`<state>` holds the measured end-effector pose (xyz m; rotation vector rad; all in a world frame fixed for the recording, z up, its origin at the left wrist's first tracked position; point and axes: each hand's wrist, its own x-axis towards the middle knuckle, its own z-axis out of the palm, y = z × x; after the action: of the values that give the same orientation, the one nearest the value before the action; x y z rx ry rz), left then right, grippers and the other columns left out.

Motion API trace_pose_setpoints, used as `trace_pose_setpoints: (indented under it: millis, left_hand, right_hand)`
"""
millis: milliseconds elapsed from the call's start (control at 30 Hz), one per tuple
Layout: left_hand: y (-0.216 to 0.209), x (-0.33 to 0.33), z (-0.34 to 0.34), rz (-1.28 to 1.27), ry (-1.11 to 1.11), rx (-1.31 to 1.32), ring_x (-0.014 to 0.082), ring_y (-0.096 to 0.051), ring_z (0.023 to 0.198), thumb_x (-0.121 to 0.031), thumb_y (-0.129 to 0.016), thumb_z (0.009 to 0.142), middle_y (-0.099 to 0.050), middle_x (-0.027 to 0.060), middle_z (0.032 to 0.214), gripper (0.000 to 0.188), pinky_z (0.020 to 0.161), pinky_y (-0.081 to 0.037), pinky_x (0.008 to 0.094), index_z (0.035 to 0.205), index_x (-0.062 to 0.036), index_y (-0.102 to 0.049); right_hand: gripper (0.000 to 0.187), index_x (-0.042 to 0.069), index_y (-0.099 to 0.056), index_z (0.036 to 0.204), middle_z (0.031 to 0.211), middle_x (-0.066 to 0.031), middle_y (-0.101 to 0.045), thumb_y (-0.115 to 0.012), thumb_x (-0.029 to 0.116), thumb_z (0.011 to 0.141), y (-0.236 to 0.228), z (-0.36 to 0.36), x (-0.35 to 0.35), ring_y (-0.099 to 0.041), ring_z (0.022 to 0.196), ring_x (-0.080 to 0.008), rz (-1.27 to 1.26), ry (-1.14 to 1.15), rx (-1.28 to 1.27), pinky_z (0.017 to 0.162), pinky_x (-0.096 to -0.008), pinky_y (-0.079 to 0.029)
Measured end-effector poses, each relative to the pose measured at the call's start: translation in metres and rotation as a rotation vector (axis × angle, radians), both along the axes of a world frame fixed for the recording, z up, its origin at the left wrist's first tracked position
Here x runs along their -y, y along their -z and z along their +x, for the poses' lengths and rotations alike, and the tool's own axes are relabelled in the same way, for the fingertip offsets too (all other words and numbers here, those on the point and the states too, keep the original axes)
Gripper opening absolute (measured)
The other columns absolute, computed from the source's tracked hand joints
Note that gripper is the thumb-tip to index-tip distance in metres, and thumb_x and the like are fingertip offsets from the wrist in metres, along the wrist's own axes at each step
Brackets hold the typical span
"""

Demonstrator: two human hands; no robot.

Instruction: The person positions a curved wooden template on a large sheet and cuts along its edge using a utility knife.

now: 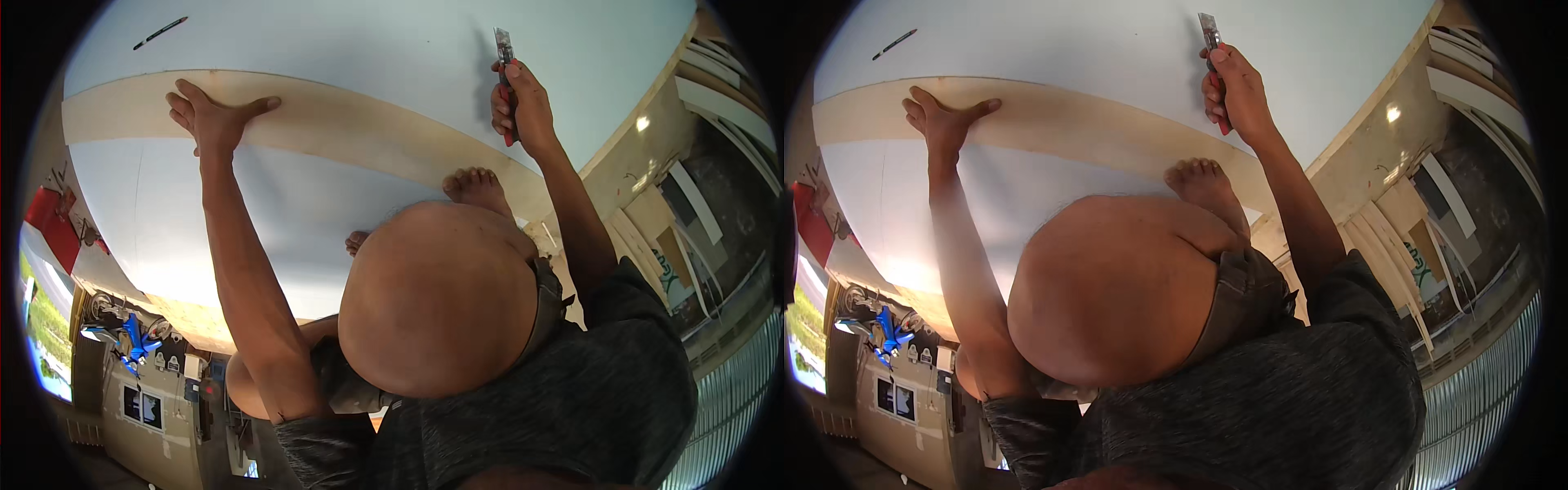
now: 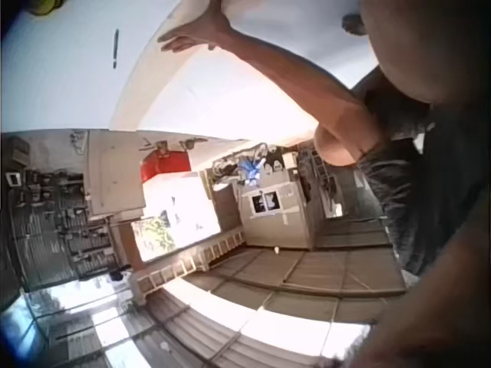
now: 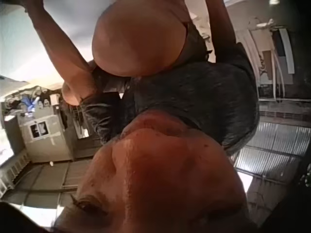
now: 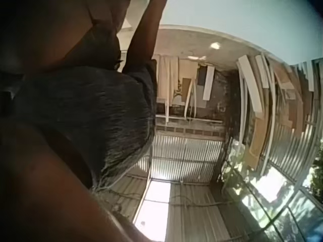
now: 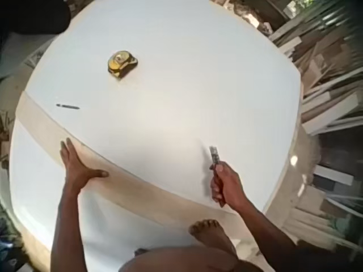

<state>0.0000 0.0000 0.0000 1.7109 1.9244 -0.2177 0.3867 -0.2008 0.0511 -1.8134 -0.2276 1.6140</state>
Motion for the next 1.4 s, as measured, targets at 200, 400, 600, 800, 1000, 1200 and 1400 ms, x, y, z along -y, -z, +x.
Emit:
trace_pose_setpoints:
  millis: [200,400,600,800,1000,1200,1400]
  left_hand:
    - [-0.003,-0.007,-0.012,-0.059,0.016,-0.028,0.0444,0.006,0.162,-0.053,-0.105,0.049,0.004,0.0294,0.172,0.17,0.13,-0.019,0.0599,0.166,0.0059,0.004]
    - [0.013,-0.018,-0.021,-0.033,0.061,-0.076,0.0452,0.012,0.162,-0.054,-0.104,0.05,0.011,0.0302,0.174,0.171,0.131,-0.011,0.0603,0.167,0.0031,0.006]
    - [0.034,-0.019,-0.038,-0.061,0.086,-0.082,0.0427,0.013,0.163,-0.06,-0.104,0.049,0.013,0.0305,0.174,0.173,0.132,-0.008,0.0585,0.168,0.001,0.006]
    - [0.028,-0.019,-0.038,-0.001,0.096,-0.099,0.0433,0.01,0.163,-0.06,-0.103,0.05,0.01,0.0325,0.174,0.171,0.132,-0.008,0.0573,0.168,0.0028,0.004]
    - [-0.001,0.017,-0.01,0.222,0.159,-0.107,0.045,-0.035,0.154,-0.055,-0.102,0.054,-0.042,0.0354,0.16,0.134,0.125,-0.035,0.0486,0.157,0.0069,-0.043]
    - [-0.022,0.033,0.039,-0.011,0.079,0.027,0.0442,-0.022,0.159,-0.049,-0.102,0.059,-0.012,0.0325,0.172,0.139,0.119,-0.044,0.0511,0.161,0.0081,-0.026]
    - [-0.022,0.054,0.045,-0.058,0.081,-0.054,0.0479,0.004,0.161,-0.058,-0.104,0.048,0.006,0.0326,0.172,0.173,0.117,-0.031,0.0705,0.164,0.0084,0.006]
  right_hand:
    - [0.034,0.009,-0.051,0.123,0.067,-0.0001,-0.042,-0.044,0.04,0.111,0.021,0.016,0.051,-0.035,0.05,-0.0103,0.046,0.248,-0.019,0.047,-0.0302,-0.036]
    - [0.029,0.008,-0.053,0.129,0.072,0.0,-0.049,-0.055,0.029,0.11,0.028,0.015,0.07,-0.043,0.059,-0.011,0.105,0.086,0.21,0.054,-0.0304,-0.039]
    - [0.036,0.009,-0.057,0.128,0.074,-0.0123,-0.067,-0.064,0.037,0.106,0.032,-0.049,0.064,-0.063,0.065,-0.0287,0.318,-0.526,0.423,0.063,-0.0426,-0.049]
    - [0.034,0.012,-0.059,0.122,0.079,-0.0129,-0.073,-0.06,0.041,0.105,0.033,-0.047,0.055,-0.07,0.07,-0.0379,0.26,-0.669,0.512,0.066,-0.0496,-0.054]
    - [0.029,0.01,-0.06,0.118,0.075,-0.014,-0.071,-0.066,0.035,0.103,0.04,-0.052,0.053,-0.069,0.066,-0.0393,0.339,-0.611,0.509,0.062,-0.0486,-0.053]
    - [0.032,0.012,-0.057,0.124,0.075,-0.0142,-0.07,-0.064,0.036,0.104,0.029,-0.05,0.05,-0.068,0.069,-0.0386,0.274,-0.619,0.524,0.065,-0.0487,-0.053]
    - [0.033,0.012,-0.055,0.129,0.085,-0.0156,-0.071,-0.062,0.035,0.106,0.018,-0.066,0.036,-0.07,0.076,-0.0381,0.239,-0.682,0.509,0.071,-0.0491,-0.054]
